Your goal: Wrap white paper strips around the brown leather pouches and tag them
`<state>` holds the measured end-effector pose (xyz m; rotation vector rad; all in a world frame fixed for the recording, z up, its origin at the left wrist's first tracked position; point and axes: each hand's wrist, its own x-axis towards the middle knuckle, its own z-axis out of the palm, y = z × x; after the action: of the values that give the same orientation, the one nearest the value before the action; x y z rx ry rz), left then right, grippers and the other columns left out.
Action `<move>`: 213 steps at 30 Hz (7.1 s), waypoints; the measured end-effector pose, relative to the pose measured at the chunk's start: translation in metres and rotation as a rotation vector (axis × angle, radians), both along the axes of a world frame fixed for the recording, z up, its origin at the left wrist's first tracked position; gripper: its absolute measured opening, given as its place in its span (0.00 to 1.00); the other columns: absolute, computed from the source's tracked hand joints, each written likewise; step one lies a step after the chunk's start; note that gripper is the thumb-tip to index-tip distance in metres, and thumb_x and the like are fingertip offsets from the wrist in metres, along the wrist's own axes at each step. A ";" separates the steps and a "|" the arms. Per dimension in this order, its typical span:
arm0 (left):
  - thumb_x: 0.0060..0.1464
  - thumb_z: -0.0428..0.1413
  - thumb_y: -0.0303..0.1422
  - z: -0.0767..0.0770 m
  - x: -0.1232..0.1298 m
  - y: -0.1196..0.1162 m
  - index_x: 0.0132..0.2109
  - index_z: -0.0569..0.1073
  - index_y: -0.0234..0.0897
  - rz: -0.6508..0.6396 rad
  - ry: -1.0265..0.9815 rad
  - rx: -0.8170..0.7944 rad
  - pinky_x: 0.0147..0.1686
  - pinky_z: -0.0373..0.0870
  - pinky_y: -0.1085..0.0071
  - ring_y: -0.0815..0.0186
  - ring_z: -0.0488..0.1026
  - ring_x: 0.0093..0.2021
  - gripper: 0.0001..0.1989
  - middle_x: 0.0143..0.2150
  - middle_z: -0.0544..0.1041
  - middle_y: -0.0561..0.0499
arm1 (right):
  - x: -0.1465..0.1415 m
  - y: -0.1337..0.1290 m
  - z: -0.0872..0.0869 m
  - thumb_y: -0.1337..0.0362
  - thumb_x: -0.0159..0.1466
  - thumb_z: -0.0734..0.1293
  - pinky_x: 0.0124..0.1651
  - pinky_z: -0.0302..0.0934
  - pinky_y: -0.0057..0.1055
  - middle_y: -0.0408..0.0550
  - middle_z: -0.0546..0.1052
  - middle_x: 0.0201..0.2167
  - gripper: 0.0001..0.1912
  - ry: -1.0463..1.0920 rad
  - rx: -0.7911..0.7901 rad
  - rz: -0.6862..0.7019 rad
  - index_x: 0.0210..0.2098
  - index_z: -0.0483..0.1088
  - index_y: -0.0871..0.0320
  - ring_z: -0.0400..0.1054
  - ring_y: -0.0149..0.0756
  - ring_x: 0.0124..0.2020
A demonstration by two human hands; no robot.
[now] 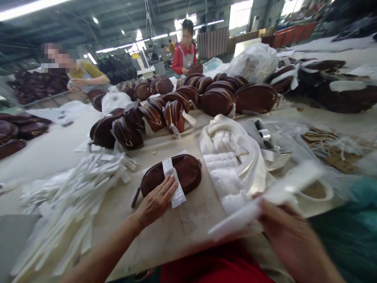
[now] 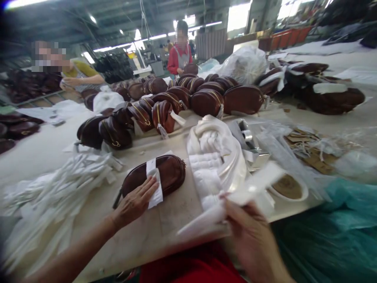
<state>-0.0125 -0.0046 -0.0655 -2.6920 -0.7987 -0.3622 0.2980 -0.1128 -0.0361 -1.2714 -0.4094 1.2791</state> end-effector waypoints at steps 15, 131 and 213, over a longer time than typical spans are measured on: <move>0.54 0.46 0.22 0.022 -0.008 0.011 0.65 0.52 0.33 -0.029 -0.076 -0.331 0.59 0.62 0.59 0.57 0.54 0.64 0.31 0.64 0.58 0.38 | -0.144 0.074 -0.015 0.71 0.41 0.68 0.29 0.64 0.24 0.41 0.71 0.18 0.08 0.384 -0.333 0.272 0.19 0.64 0.60 0.67 0.27 0.23; 0.55 0.52 0.24 -0.001 0.030 -0.021 0.38 0.71 0.32 0.177 -0.349 -0.119 0.49 0.73 0.63 0.58 0.67 0.52 0.05 0.47 0.72 0.43 | -0.088 0.038 -0.055 0.75 0.53 0.65 0.41 0.55 0.34 0.44 0.72 0.35 0.16 -1.317 0.489 0.748 0.34 0.76 0.48 0.65 0.37 0.40; 0.57 0.49 0.24 -0.011 0.028 -0.028 0.47 0.70 0.22 0.228 -0.346 -0.073 0.53 0.66 0.57 0.52 0.64 0.55 0.13 0.51 0.71 0.36 | -0.133 0.139 -0.043 0.67 0.63 0.62 0.36 0.62 0.31 0.48 0.70 0.30 0.11 -1.202 0.720 0.496 0.25 0.69 0.58 0.64 0.34 0.33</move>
<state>0.0159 -0.0325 -0.0765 -2.5995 -1.2241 -0.7687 0.1652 0.0266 -0.0787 -1.1853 -1.9325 0.4658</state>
